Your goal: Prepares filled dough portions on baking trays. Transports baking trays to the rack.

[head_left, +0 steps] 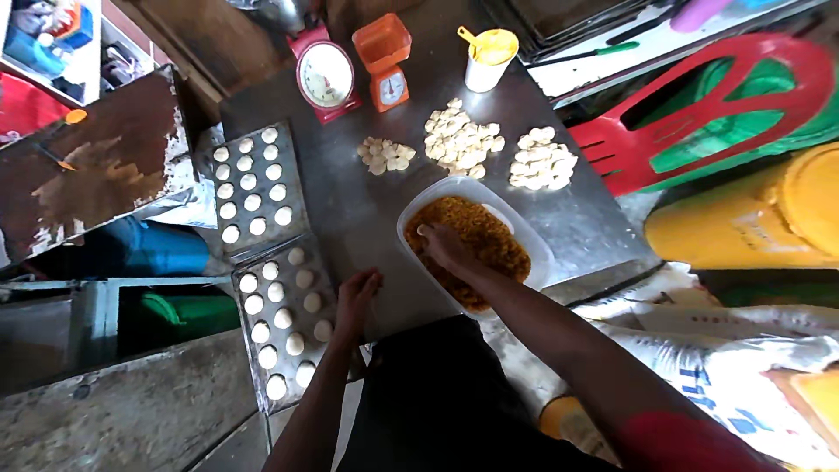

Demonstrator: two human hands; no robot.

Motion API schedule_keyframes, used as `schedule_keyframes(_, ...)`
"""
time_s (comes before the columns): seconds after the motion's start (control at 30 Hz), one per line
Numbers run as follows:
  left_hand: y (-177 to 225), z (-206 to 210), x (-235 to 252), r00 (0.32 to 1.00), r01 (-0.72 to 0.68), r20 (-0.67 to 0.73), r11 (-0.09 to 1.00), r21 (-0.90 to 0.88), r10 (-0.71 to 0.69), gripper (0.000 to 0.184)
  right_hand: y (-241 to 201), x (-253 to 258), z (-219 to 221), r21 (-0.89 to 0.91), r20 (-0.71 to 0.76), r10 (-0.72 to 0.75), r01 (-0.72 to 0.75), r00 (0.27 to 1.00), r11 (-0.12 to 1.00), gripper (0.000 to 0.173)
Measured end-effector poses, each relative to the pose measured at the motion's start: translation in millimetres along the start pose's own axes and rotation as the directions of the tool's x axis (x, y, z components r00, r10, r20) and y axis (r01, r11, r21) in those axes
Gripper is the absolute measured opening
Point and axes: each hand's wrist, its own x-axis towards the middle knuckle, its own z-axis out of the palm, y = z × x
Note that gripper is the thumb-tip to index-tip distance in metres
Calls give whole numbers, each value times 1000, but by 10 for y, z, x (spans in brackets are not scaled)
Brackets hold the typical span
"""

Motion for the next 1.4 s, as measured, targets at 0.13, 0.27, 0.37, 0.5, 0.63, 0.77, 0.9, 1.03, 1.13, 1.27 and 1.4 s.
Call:
schedule_keyframes(0.13,278,287,364,988,-152,45,975,164,147,31,199,-80,-553,384,117,163,-196,980,902,37)
schedule_keyframes(0.27,533,795,791,983,-140,140,980,142,121,54,240,-344,-939,687,219,65,-201,974,699,28)
schedule_keyframes(0.37,556,1127,1036,957,32,288,999,-17,-26,61,245,-426,-1021,841,219,-6,-186,976,509,22)
schedule_keyframes(0.5,499,1321,1168,931,190,338,974,-126,-138,58,390,-400,-1029,870,182,27,-174,983,462,23)
schedule_keyframes(0.63,586,1294,1117,938,77,336,996,36,-84,34,515,-420,-996,776,84,114,-136,990,616,24)
schedule_keyframes(0.77,705,1352,1078,949,12,309,985,172,-65,31,516,-432,-967,658,-56,170,-91,984,748,18)
schedule_keyframes(0.9,643,1415,1068,978,26,204,994,107,-48,26,419,-496,-1045,663,-45,198,-119,979,739,22)
schedule_keyframes(1.03,621,1388,1023,992,21,126,996,90,-32,22,312,-648,-1212,740,-2,155,-103,988,665,31)
schedule_keyframes(1.13,690,1338,876,985,-20,170,999,30,15,22,229,-683,-1092,706,-249,121,94,961,702,18)
schedule_keyframes(1.27,686,1228,885,981,-6,189,987,-158,36,28,49,-686,-1160,721,-233,73,121,970,683,22)
schedule_keyframes(1.4,510,941,942,992,-55,96,963,-263,83,26,16,-601,-1112,676,-155,4,103,988,730,33)
